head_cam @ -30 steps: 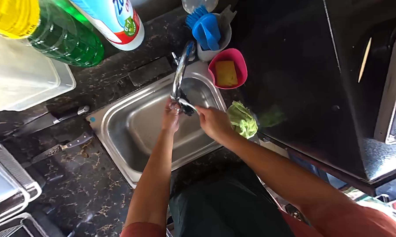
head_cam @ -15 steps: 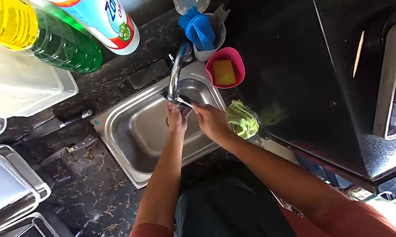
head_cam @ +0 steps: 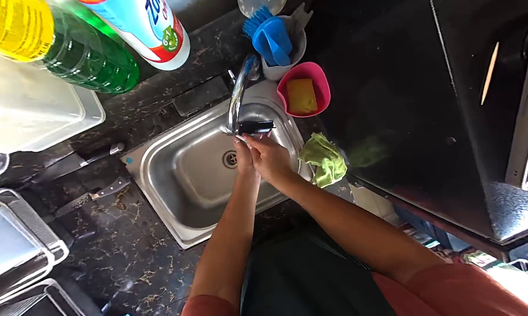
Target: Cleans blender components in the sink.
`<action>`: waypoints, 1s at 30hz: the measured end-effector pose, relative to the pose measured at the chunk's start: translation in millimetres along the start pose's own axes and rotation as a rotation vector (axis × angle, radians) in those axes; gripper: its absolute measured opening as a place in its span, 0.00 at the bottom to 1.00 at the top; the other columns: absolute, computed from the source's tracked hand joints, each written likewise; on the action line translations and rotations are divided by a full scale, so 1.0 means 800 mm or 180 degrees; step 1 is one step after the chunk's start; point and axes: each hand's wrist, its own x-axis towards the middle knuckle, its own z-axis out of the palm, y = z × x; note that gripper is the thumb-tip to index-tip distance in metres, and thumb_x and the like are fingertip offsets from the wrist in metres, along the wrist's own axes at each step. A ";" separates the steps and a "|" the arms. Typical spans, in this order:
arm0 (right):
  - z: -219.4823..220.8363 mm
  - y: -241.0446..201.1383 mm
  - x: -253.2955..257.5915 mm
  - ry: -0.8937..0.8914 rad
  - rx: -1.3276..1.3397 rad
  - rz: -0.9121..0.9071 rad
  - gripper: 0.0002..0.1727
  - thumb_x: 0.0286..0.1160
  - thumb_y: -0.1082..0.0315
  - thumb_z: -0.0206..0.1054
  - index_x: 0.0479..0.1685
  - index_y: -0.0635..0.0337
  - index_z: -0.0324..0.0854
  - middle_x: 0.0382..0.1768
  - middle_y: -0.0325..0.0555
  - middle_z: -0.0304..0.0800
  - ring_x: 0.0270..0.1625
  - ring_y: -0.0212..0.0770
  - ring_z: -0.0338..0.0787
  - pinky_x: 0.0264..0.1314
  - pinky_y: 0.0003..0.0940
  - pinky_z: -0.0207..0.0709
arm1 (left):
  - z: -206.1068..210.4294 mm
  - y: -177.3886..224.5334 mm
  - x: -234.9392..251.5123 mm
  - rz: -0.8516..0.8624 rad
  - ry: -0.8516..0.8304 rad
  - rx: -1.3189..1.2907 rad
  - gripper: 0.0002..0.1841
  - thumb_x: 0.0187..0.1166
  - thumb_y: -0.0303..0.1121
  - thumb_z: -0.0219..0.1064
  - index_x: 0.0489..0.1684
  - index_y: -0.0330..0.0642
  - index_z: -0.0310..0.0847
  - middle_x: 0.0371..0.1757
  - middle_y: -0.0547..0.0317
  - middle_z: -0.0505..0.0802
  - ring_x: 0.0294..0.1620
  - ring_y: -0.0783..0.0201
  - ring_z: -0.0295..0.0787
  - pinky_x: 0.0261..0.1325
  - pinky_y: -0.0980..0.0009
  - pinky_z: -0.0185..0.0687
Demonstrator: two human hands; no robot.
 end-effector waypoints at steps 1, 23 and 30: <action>-0.001 0.002 -0.002 -0.0030 -0.0066 -0.0016 0.23 0.83 0.65 0.60 0.74 0.36 0.85 0.45 0.48 0.93 0.44 0.49 0.93 0.38 0.53 0.85 | 0.001 0.000 0.001 0.0067 -0.0049 0.0017 0.29 0.93 0.57 0.28 0.65 0.49 0.70 0.51 0.58 0.88 0.55 0.63 0.88 0.65 0.59 0.84; -0.046 0.036 -0.003 -0.0263 -0.0757 -0.0081 0.22 0.87 0.60 0.58 0.74 0.29 0.84 0.38 0.48 0.90 0.38 0.50 0.92 0.33 0.54 0.83 | -0.008 0.042 0.018 -0.0790 0.0444 0.0411 0.43 0.82 0.75 0.31 0.80 0.50 0.61 0.59 0.44 0.88 0.47 0.51 0.92 0.48 0.55 0.90; -0.045 -0.008 0.025 -0.0607 -0.0865 0.0293 0.27 0.85 0.62 0.56 0.80 0.24 0.77 0.47 0.49 0.94 0.47 0.53 0.94 0.40 0.58 0.84 | 0.003 0.017 0.011 -0.0485 0.0184 0.1139 0.34 0.89 0.65 0.28 0.53 0.53 0.78 0.40 0.60 0.90 0.40 0.64 0.88 0.41 0.63 0.86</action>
